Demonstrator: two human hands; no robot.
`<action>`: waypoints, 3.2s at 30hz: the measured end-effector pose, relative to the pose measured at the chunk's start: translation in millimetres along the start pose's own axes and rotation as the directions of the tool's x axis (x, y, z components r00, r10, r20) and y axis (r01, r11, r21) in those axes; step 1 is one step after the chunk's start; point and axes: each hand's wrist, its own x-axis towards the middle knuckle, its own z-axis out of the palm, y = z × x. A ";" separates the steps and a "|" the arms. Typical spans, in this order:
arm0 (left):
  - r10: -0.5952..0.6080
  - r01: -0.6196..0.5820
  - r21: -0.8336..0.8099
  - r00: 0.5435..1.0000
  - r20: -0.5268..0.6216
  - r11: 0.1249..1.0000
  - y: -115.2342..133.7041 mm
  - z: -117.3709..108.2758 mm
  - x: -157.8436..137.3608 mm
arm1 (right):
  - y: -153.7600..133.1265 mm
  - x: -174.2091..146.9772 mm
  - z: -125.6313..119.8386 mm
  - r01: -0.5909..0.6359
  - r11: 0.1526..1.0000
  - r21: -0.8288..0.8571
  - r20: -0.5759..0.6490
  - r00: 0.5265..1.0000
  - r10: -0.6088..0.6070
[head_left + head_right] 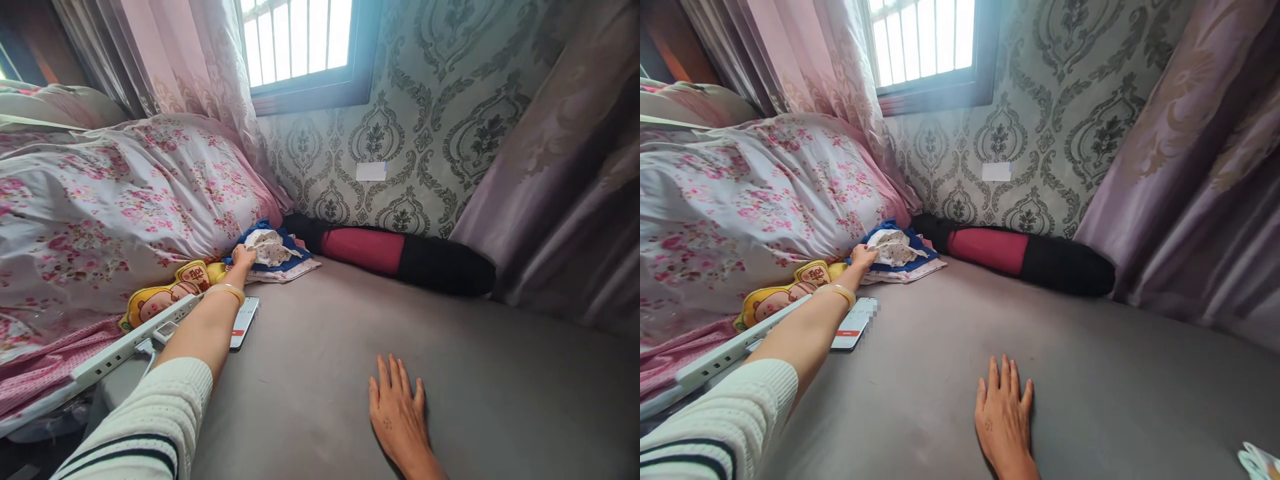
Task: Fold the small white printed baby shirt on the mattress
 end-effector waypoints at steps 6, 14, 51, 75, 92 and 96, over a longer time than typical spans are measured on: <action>-0.087 0.099 -0.346 0.995 0.049 0.933 21.5 16.9 -15.1 | -1.7 -0.2 -5.7 0.001 0.999 0.041 0.014 1.000 -0.002; -0.006 0.164 -0.732 0.977 0.214 0.661 68.1 39.5 -71.0 | -3.6 1.1 -13.4 -0.018 0.994 0.109 0.051 0.999 0.012; 0.774 0.270 -0.797 0.210 0.597 0.541 171.6 -10.2 -310.8 | 99.7 1.4 -170.5 -0.032 0.451 0.892 -0.133 0.934 0.330; 0.727 -0.365 -0.682 0.582 0.364 0.634 128.0 3.8 -358.7 | 122.2 25.8 -116.0 0.023 0.462 0.887 -0.116 0.978 0.174; 0.508 0.117 -0.653 0.533 0.677 0.748 98.7 -10.1 -368.5 | 124.9 4.9 -176.5 0.036 0.507 0.861 -0.121 0.983 0.137; 0.379 0.345 -0.619 0.554 0.741 0.705 97.7 -13.9 -357.1 | 121.4 -4.7 -189.6 0.009 0.488 0.873 -0.027 0.999 0.029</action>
